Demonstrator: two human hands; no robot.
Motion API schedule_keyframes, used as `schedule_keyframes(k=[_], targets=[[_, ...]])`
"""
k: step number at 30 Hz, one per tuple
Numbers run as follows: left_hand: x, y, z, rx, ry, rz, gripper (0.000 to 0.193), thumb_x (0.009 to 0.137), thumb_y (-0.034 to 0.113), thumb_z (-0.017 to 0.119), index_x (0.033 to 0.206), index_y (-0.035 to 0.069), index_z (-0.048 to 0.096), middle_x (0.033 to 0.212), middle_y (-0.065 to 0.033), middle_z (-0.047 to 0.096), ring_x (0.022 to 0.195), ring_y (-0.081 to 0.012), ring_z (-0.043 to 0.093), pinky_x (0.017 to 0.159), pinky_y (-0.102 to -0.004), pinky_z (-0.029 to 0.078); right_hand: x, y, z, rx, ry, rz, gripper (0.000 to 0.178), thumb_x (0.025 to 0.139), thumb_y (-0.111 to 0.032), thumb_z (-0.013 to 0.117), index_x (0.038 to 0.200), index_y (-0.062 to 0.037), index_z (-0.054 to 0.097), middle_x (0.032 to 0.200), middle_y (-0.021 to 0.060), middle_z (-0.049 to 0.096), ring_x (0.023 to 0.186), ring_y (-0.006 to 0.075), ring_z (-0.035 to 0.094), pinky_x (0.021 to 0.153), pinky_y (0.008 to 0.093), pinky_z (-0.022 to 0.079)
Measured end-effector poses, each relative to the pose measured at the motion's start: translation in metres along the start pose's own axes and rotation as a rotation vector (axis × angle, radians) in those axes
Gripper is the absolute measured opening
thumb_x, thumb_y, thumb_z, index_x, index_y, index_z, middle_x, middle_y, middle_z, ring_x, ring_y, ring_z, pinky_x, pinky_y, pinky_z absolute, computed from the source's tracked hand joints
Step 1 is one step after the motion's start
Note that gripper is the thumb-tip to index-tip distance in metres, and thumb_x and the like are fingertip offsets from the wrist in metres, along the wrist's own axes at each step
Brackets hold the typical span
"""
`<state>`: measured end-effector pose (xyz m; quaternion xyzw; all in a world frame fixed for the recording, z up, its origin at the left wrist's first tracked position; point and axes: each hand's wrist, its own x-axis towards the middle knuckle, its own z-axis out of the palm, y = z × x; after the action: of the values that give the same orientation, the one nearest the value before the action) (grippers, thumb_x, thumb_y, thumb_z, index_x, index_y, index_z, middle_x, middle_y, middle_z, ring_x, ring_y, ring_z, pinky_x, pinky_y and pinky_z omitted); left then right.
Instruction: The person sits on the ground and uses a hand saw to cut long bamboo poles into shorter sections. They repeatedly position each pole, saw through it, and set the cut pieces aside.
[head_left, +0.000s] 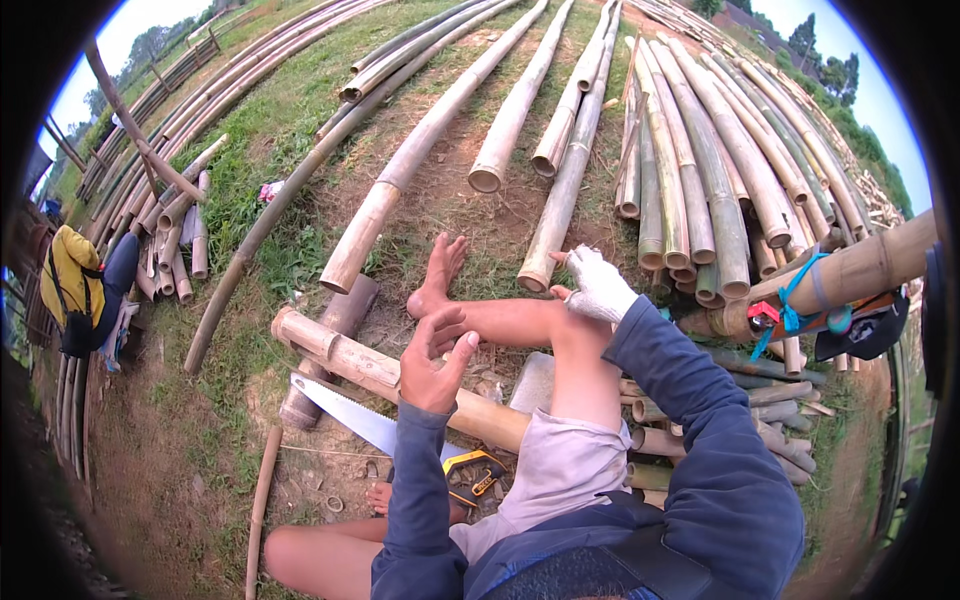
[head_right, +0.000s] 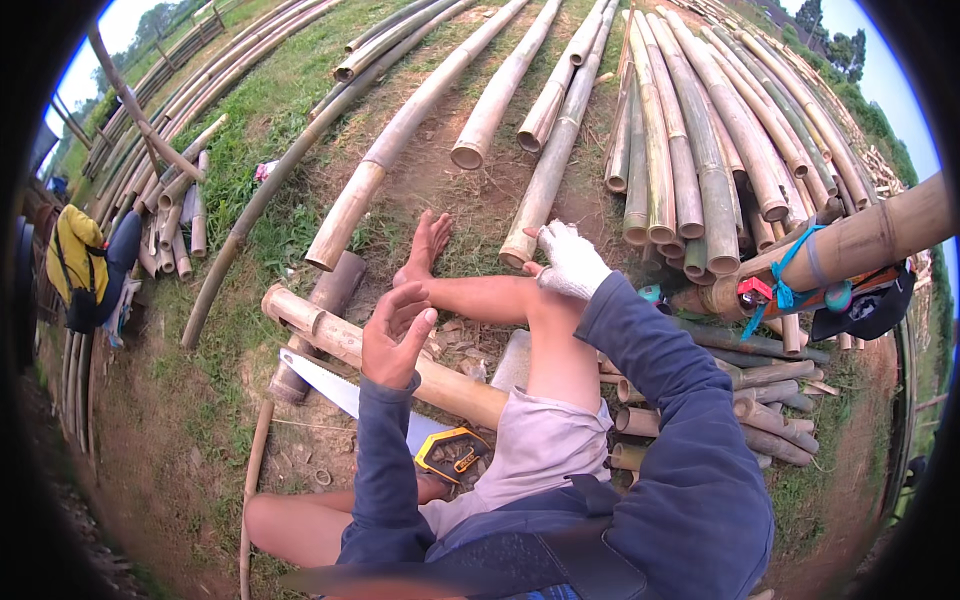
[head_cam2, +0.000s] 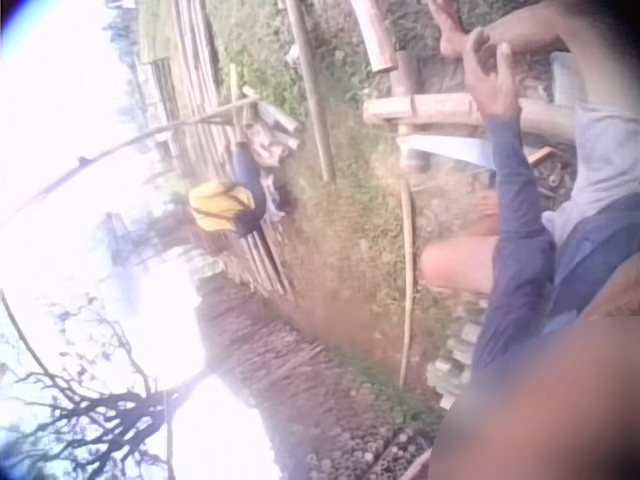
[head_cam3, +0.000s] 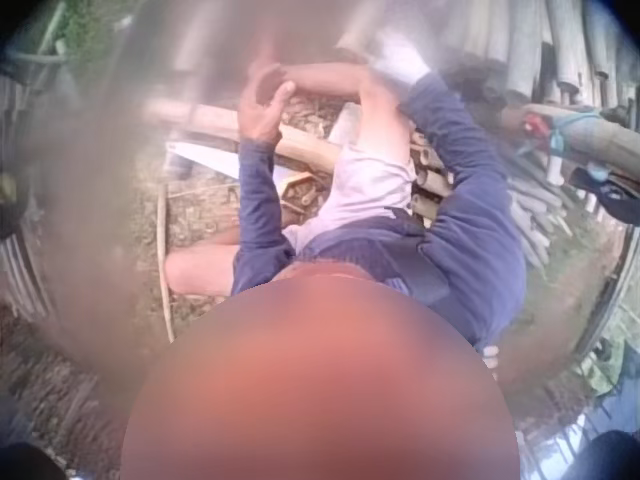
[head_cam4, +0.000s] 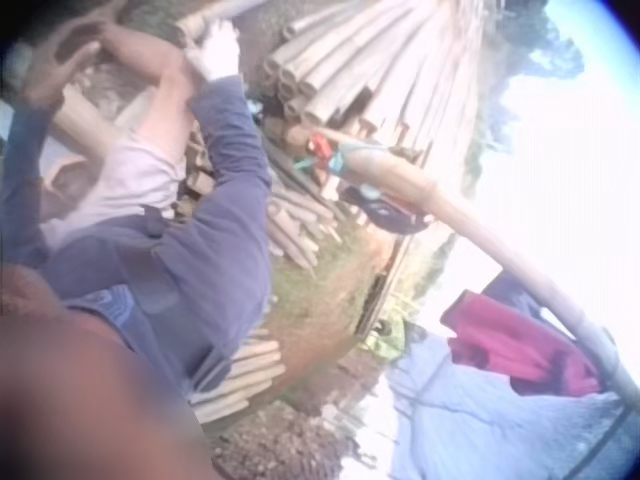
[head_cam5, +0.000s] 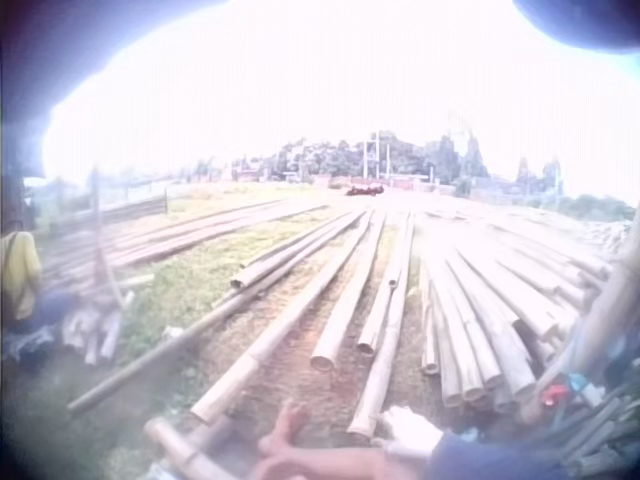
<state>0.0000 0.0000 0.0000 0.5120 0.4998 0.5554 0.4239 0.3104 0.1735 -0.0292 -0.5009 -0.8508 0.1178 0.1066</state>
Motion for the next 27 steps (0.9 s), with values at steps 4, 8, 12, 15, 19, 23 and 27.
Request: schedule_keyframes(k=[4,8,12,15,19,23,27], targets=[[0.01,-0.015,-0.015,-0.025,0.104,-0.044,0.05,0.099,0.016,0.078,0.142,-0.001,0.058,0.13,-0.0165,0.069,0.12,-0.0256,0.069,0.101,-0.0365,0.057,0.055,0.027,0.057,0.139,0.031,0.286,0.077,0.095,-0.051,0.074,0.155,-0.0092,0.051,0.141,0.0247,0.057,0.133,0.0476,0.054,0.114,0.0533,0.045],[0.018,-0.032,-0.016,-0.03,0.13,-0.089,0.049,0.099,0.015,0.077,0.141,-0.002,0.058,0.13,-0.0178,0.068,0.12,-0.0257,0.069,0.101,-0.0369,0.058,0.12,0.05,0.082,0.106,0.169,0.557,0.084,0.097,-0.06,0.067,0.159,-0.0071,0.046,0.154,0.0245,0.047,0.141,0.0467,0.049,0.116,0.0573,0.044],[0.018,-0.051,-0.008,-0.007,0.093,-0.18,0.049,0.099,0.013,0.077,0.142,-0.001,0.058,0.13,-0.0171,0.069,0.119,-0.0247,0.07,0.102,-0.0366,0.057,0.138,0.048,0.117,0.047,0.081,0.725,0.099,0.094,-0.063,0.069,0.17,-0.0169,0.027,0.168,0.0243,0.029,0.145,0.0486,0.046,0.116,0.0588,0.045],[0.026,-0.07,0.0,0.016,0.052,-0.218,0.049,0.099,0.013,0.077,0.142,-0.001,0.058,0.129,-0.0156,0.069,0.119,-0.0226,0.069,0.102,-0.0352,0.056,0.151,0.05,0.128,0.168,0.102,0.826,0.104,0.093,-0.055,0.074,0.174,-0.0261,0.016,0.173,0.0245,0.017,0.145,0.0502,0.046,0.117,0.0535,0.047],[0.038,-0.094,0.018,0.007,0.016,-0.264,0.047,0.098,0.011,0.078,0.14,0.0,0.061,0.127,-0.0157,0.071,0.117,-0.023,0.071,0.101,-0.0358,0.057,0.155,0.051,0.131,0.199,0.089,0.862,0.103,0.093,-0.051,0.074,0.174,-0.0245,0.015,0.172,0.0281,0.014,0.145,0.0517,0.045,0.117,0.0511,0.048],[0.049,-0.108,0.037,0.003,-0.024,-0.294,0.046,0.098,0.011,0.078,0.139,-0.001,0.061,0.125,-0.0156,0.072,0.115,-0.0218,0.072,0.1,-0.0348,0.058,0.158,0.05,0.131,0.231,0.092,0.868,0.105,0.093,-0.049,0.075,0.174,-0.0226,0.013,0.169,0.0303,0.014,0.145,0.0529,0.043,0.117,0.0519,0.047],[0.06,-0.112,0.049,0.009,-0.063,-0.279,0.046,0.098,0.013,0.079,0.138,-0.002,0.061,0.126,-0.0166,0.073,0.116,-0.0223,0.072,0.099,-0.0342,0.058,0.16,0.055,0.137,0.313,0.151,0.88,0.111,0.088,-0.043,0.083,0.173,-0.0259,0.014,0.168,0.0287,0.015,0.145,0.0546,0.04,0.119,0.0543,0.045]])
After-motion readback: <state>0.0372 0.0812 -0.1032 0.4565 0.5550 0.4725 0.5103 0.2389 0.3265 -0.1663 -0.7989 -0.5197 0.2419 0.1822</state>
